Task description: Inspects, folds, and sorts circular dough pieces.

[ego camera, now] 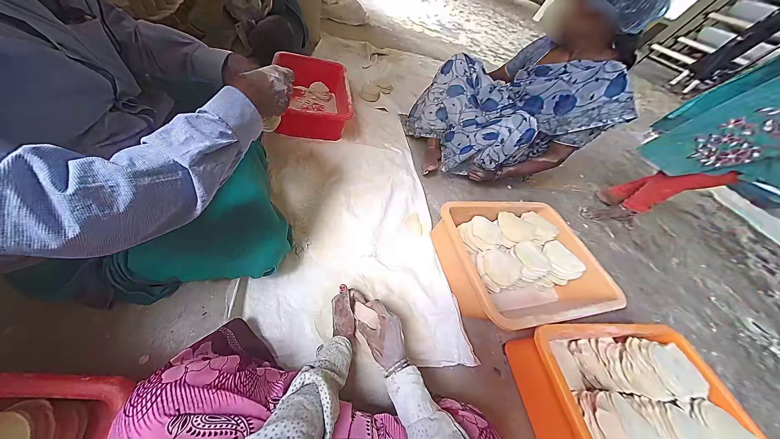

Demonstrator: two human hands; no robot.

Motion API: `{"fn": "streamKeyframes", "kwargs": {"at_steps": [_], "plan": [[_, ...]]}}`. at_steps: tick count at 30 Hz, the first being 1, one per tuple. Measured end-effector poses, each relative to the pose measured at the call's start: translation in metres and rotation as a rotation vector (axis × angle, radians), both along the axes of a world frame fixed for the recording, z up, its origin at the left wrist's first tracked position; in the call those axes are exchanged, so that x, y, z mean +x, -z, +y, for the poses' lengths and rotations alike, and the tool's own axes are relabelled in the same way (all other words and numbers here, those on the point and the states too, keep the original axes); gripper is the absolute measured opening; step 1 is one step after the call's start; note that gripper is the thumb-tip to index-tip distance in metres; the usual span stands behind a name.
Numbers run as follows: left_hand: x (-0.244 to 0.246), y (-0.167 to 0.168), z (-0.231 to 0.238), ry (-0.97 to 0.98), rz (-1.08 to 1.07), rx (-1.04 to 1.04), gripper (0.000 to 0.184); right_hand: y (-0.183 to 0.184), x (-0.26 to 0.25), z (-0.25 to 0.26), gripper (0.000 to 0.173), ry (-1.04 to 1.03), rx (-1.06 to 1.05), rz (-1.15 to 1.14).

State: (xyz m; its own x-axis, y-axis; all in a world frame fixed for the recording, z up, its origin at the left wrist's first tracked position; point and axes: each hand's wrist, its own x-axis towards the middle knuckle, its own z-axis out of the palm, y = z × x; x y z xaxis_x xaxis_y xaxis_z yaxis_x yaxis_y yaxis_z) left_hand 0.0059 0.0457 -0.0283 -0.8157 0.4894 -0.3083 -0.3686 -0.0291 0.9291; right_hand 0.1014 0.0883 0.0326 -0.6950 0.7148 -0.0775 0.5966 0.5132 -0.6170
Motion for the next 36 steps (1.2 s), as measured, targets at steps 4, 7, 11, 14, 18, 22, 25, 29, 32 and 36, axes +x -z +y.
{"fn": "streamKeyframes", "kwargs": {"at_steps": [4, 7, 11, 14, 18, 22, 25, 29, 32, 36], "plan": [[-0.002, 0.0, -0.002, -0.022, -0.024, -0.04, 0.06, 0.009, 0.01, -0.003, 0.054, 0.061, 0.037, 0.19], [0.001, 0.003, 0.0, 0.0, -0.029, 0.008, 0.062, 0.013, 0.015, 0.003, 0.061, 0.016, -0.002, 0.063], [0.0, 0.008, 0.002, -0.02, -0.006, 0.09, 0.061, 0.004, 0.01, 0.0, 0.049, 0.016, 0.024, 0.132], [-0.001, 0.005, 0.0, -0.007, 0.013, -0.003, 0.062, 0.004, 0.015, -0.002, 0.063, 0.057, -0.039, 0.085], [0.0, 0.001, 0.0, 0.004, 0.022, 0.003, 0.06, -0.003, 0.002, 0.002, 0.052, 0.03, 0.008, 0.041], [-0.001, 0.002, 0.0, -0.027, 0.008, 0.013, 0.058, 0.01, 0.01, 0.0, 0.063, 0.067, 0.001, 0.147], [0.001, 0.006, 0.001, -0.008, 0.004, 0.05, 0.061, -0.002, 0.002, 0.003, 0.051, 0.012, -0.044, 0.046], [-0.001, 0.002, 0.001, -0.022, 0.028, 0.021, 0.061, -0.004, 0.004, 0.0, 0.049, 0.063, -0.032, 0.174], [-0.006, -0.01, -0.001, 0.111, 0.099, -0.125, 0.061, 0.008, 0.01, 0.014, 0.05, 0.19, -0.194, 0.22], [-0.022, -0.029, -0.007, 0.624, 0.116, -0.264, 0.047, 0.013, 0.016, 0.031, 0.034, 0.469, -0.55, 0.326]]}}
